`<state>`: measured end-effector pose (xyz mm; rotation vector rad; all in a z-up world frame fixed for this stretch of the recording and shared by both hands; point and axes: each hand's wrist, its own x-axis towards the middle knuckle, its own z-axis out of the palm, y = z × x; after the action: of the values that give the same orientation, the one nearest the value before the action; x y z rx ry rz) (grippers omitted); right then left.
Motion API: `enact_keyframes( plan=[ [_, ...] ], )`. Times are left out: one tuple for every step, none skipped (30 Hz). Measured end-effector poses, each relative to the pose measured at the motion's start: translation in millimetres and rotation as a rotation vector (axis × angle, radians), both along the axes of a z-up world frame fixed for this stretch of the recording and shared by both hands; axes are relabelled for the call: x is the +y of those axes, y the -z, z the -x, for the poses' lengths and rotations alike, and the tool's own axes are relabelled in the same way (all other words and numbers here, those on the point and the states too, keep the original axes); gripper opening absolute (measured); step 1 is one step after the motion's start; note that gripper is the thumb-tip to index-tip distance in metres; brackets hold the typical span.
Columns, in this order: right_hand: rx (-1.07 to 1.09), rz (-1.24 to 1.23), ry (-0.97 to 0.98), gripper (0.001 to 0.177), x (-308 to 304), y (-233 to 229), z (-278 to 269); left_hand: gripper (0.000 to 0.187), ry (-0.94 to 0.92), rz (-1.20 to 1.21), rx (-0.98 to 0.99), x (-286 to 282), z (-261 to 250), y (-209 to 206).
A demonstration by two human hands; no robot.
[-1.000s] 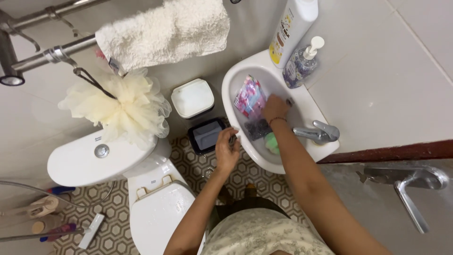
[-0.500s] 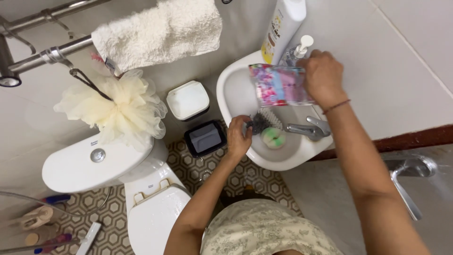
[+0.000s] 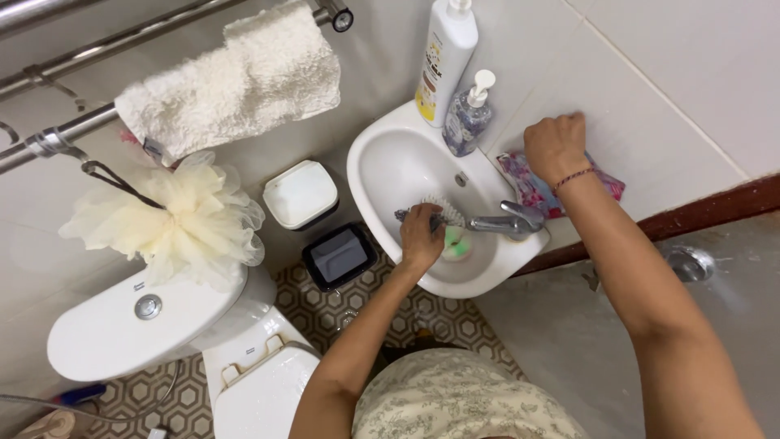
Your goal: The person is cleaning a bathroom sink using a sponge, steel wool, and liquid cleaner.
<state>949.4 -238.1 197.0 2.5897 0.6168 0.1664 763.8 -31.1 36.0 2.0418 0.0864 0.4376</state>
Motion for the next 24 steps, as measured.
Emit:
enact_keyframes(
  plan=[
    [0.002, 0.001, 0.001, 0.023, 1.4, -7.4, 3.6, 0.035, 0.001, 0.001, 0.002, -0.4, -3.8, 3.8],
    [-0.032, 0.006, -0.045, 0.024, 2.9, -14.7, 6.9, 0.037, -0.003, -0.042, 0.028, -0.9, -7.9, 7.7],
    [-0.061, 0.009, -0.091, 0.024, 4.7, -19.9, 12.3, 0.04, -0.006, -0.086, 0.059, -1.0, -8.7, 12.8],
    [-0.053, 0.01, -0.09, 0.024, 8.6, -28.3, 20.9, 0.04, -0.005, -0.085, 0.066, -0.3, -11.8, 18.2],
    [-0.086, 0.015, -0.135, 0.024, 12.7, -38.1, 27.8, 0.041, -0.002, -0.113, 0.118, 0.6, -17.3, 22.8],
    [-0.119, 0.021, -0.179, 0.024, 16.9, -48.1, 34.6, 0.042, 0.001, -0.141, 0.169, 1.5, -22.8, 27.3],
    [-0.116, 0.023, -0.177, 0.024, 15.8, -50.0, 37.9, 0.042, 0.004, -0.139, 0.172, 2.1, -27.4, 27.0],
    [-0.138, 0.013, -0.214, 0.022, 14.6, -51.9, 41.1, 0.043, 0.027, -0.164, 0.225, 2.5, -32.2, 26.7],
    [-0.161, 0.002, -0.249, 0.022, 13.2, -53.4, 44.9, 0.043, 0.054, -0.192, 0.278, 3.3, -36.9, 26.4],
    [-0.157, 0.002, -0.244, 0.022, 9.4, -49.9, 47.4, 0.043, 0.059, -0.193, 0.281, 3.6, -39.6, 24.4],
    [-0.166, -0.047, -0.292, 0.022, 5.5, -47.3, 48.9, 0.044, 0.083, -0.211, 0.321, 3.4, -43.7, 21.9],
    [-0.175, -0.096, -0.341, 0.025, 1.7, -44.7, 50.4, 0.045, 0.107, -0.23, 0.361, 3.3, -47.9, 19.5],
    [-0.173, -0.092, -0.337, 0.025, 0.3, -47.1, 55.5, 0.045, 0.112, -0.227, 0.361, -0.1, -51.9, 20.2],
    [-0.192, -0.114, -0.373, 0.03, -1.2, -49.4, 60.7, 0.045, 0.135, -0.237, 0.379, -3.7, -55.8, 20.9],
    [-0.211, -0.138, -0.411, 0.037, -1.8, -51.4, 65.7, 0.044, 0.156, -0.248, 0.398, -6.3, -59.1, 21.8],
    [-0.208, -0.136, -0.409, 0.037, -3.8, -50.5, 66.0, 0.044, 0.159, -0.246, 0.399, -12.4, -61.3, 27.1],
    [-0.223, -0.144, -0.416, 0.042, -5.3, -49.2, 66.6, 0.044, 0.165, -0.255, 0.377, -17.6, -63.2, 32.4],
    [-0.237, -0.152, -0.423, 0.049, -7.0, -48.1, 67.3, 0.043, 0.172, -0.263, 0.355, -23.0, -65.0, 37.5],
    [-0.237, -0.152, -0.419, 0.049, -8.5, -47.7, 67.3, 0.043, 0.176, -0.264, 0.356, -27.5, -66.9, 38.8],
    [-0.252, -0.152, -0.407, 0.052, -10.2, -47.4, 67.4, 0.044, 0.165, -0.234, 0.328, -32.3, -68.7, 39.8],
    [-0.269, -0.151, -0.396, 0.056, -11.8, -47.8, 66.6, 0.044, 0.152, -0.205, 0.297, -37.0, -71.8, 40.3],
    [-0.271, -0.15, -0.394, 0.056, -14.1, -45.9, 64.8, 0.044, 0.155, -0.205, 0.296, -39.1, -75.6, 37.4],
    [-0.291, -0.182, -0.403, 0.054, -16.4, -43.8, 63.4, 0.044, 0.139, -0.162, 0.263, -41.3, -78.3, 34.8],
    [-0.31, -0.214, -0.412, 0.052, -18.7, -41.6, 62.2, 0.044, 0.124, -0.119, 0.231, -43.5, -80.9, 32.3]
  ],
)
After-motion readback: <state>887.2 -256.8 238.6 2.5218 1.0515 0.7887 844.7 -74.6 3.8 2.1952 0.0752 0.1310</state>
